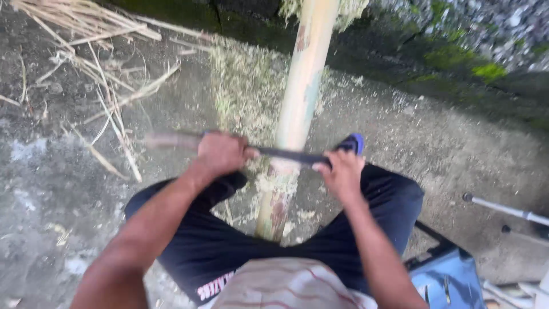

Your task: Scraping the outer layer of a bamboo pole using a machete.

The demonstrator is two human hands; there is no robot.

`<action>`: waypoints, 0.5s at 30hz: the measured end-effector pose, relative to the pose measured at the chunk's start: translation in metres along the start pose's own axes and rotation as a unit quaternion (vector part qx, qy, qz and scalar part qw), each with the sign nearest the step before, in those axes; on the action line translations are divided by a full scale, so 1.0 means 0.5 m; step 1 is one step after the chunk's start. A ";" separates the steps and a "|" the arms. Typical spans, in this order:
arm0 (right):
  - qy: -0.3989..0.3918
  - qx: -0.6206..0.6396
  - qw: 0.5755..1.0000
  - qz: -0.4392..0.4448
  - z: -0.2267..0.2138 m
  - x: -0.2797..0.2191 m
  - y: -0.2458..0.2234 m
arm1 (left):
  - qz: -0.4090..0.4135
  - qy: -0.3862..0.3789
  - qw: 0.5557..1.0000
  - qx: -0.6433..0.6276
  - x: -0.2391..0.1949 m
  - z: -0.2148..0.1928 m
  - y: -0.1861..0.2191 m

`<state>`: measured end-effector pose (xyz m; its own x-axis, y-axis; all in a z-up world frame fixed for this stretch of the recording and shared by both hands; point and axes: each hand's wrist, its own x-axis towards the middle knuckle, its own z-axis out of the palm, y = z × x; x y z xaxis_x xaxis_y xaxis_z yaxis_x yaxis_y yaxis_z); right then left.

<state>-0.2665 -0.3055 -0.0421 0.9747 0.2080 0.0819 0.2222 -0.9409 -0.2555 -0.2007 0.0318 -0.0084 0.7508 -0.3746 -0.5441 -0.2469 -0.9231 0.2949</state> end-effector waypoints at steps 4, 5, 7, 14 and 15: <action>0.027 0.041 0.999 0.004 -0.046 0.082 0.017 | 0.016 0.108 0.994 -0.017 0.024 -0.045 0.027; 0.025 0.044 0.999 0.004 -0.056 0.066 0.005 | 0.014 0.106 0.994 -0.016 0.014 -0.037 0.033; -0.051 0.025 0.998 0.038 -0.070 0.041 -0.019 | -0.065 -0.023 0.998 0.013 -0.003 -0.026 0.041; 0.076 0.077 0.994 -0.031 -0.023 0.052 0.016 | -0.019 0.034 0.998 0.047 -0.004 -0.027 0.047; 0.057 0.076 0.995 -0.004 -0.031 0.059 0.013 | 0.000 0.110 0.993 0.042 0.000 -0.031 0.047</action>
